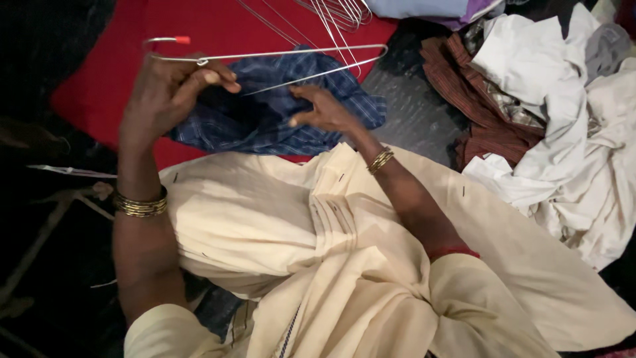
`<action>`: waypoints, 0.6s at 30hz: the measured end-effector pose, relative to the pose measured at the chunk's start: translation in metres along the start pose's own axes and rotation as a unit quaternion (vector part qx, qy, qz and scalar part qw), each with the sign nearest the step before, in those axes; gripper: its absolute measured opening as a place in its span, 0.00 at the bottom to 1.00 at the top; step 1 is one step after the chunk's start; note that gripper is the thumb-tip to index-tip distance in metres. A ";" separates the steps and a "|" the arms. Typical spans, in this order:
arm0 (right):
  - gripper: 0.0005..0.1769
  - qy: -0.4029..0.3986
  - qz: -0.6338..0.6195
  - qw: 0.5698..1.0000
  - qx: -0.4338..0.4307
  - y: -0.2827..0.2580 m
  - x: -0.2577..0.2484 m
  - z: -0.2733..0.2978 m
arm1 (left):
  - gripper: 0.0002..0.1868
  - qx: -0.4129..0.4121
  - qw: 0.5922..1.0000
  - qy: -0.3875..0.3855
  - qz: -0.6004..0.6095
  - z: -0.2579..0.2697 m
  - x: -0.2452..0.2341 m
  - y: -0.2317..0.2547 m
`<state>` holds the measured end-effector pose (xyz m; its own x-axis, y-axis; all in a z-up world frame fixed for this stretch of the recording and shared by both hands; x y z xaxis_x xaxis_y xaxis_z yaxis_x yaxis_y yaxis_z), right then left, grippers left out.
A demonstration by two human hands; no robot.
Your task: The person places a blue checkered shirt onto a wire hanger, adjusts the collar and shoulders, and then buttons the shirt while it remains on the hanger.
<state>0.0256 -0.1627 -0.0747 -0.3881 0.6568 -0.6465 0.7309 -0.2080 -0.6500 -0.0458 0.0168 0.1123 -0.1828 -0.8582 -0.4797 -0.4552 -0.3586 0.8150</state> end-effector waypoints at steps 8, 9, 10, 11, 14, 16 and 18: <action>0.08 0.119 -0.074 0.972 0.190 0.029 -0.036 -0.009 | 0.11 -0.166 0.975 -0.011 -0.146 0.004 -0.001 -0.011; 0.08 0.125 -0.082 0.963 0.224 0.029 -0.043 -0.008 | 0.12 -0.108 0.979 0.000 -0.172 0.004 0.001 -0.006; 0.07 0.133 -0.088 0.967 0.201 0.023 -0.050 -0.010 | 0.13 -0.051 0.979 0.011 -0.198 0.005 0.004 -0.001; 0.07 0.141 -0.094 0.970 0.177 0.015 -0.057 -0.009 | 0.13 0.007 0.974 0.022 -0.224 0.006 0.008 0.004; 0.06 0.133 -0.062 0.972 0.183 0.000 -0.076 -0.009 | 0.16 -0.078 0.952 0.006 -0.295 0.008 0.010 -0.011; 0.06 0.125 -0.015 0.973 0.192 -0.006 -0.088 -0.010 | 0.17 -0.146 0.945 -0.020 -0.292 0.011 0.011 -0.023; 0.06 0.125 0.040 0.975 0.178 -0.010 -0.100 -0.012 | 0.17 -0.122 0.947 -0.012 -0.298 0.011 0.013 -0.024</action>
<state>0.0637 -0.2176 0.0014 -0.1566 0.7750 -0.6122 0.4953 -0.4746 -0.7276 -0.0467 0.0180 0.0826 0.0215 -0.4686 -0.8831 -0.2687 -0.8535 0.4464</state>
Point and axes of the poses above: each hand's wrist, its own z-axis away from the middle knuckle, its own x-axis out of the palm, y = z × x, the point moved 5 cm from there along -z, towards the middle knuckle, and after that the axes turned 6 degrees about z, right-handed, at the moved point
